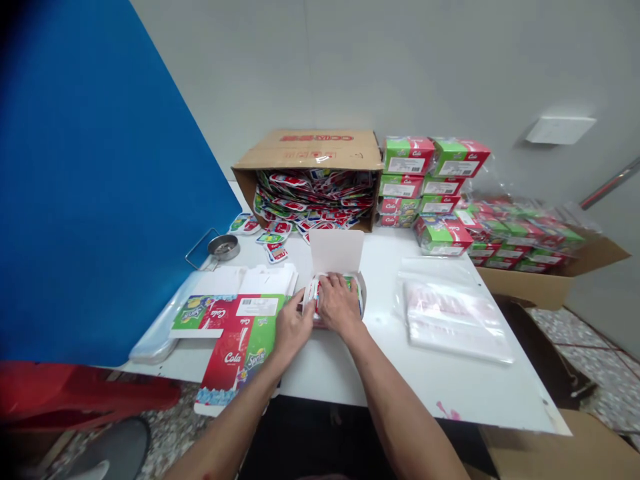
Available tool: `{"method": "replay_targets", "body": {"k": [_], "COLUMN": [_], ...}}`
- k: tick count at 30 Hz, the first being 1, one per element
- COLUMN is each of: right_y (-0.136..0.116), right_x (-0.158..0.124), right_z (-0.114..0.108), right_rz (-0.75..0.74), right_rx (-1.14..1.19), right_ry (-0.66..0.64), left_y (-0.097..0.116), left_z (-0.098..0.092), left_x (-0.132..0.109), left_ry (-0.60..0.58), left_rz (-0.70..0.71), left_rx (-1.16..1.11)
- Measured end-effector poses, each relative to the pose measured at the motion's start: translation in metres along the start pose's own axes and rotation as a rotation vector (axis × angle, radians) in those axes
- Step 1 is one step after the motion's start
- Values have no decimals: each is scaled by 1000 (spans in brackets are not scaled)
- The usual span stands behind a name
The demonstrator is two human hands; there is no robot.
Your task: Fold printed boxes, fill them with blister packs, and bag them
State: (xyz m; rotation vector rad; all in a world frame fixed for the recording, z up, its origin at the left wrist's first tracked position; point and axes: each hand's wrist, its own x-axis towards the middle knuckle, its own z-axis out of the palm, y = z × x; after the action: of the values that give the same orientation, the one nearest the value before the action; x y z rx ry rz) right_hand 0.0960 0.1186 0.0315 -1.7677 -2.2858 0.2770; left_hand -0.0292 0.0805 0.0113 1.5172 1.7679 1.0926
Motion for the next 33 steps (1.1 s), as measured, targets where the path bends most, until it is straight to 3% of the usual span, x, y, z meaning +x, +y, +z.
{"method": "replay_targets", "body": {"k": [5, 12, 14, 16, 19, 22, 25, 29, 33], "right_y": [-6, -13, -7, 5, 27, 37, 30, 24, 33], "right_x": [1, 2, -11, -31, -60, -71, -61, -46, -47], "right_z": [6, -3, -16, -27, -30, -9, 17, 34, 33], "right_rz": [47, 54, 0, 0, 224, 454, 530, 466, 292], "right_rx": [-26, 50, 144, 278, 549, 863, 989, 886, 524], "right_ry": [-5, -8, 123, 373, 686, 569, 456, 512, 459], "left_y": [-4, -3, -7, -12, -16, -13, -7, -5, -4], "left_z": [13, 12, 9, 7, 10, 17, 25, 34, 35], "left_x": [-18, -16, -15, -14, -8, 0, 4, -3, -11], "left_ry": [28, 55, 63, 47, 4, 9, 67, 127, 111], "left_rz": [27, 28, -4, -45, -88, -88, -21, 110, 195], "left_rx": [11, -29, -60, -145, -268, -221, -126, -7, 145]}}
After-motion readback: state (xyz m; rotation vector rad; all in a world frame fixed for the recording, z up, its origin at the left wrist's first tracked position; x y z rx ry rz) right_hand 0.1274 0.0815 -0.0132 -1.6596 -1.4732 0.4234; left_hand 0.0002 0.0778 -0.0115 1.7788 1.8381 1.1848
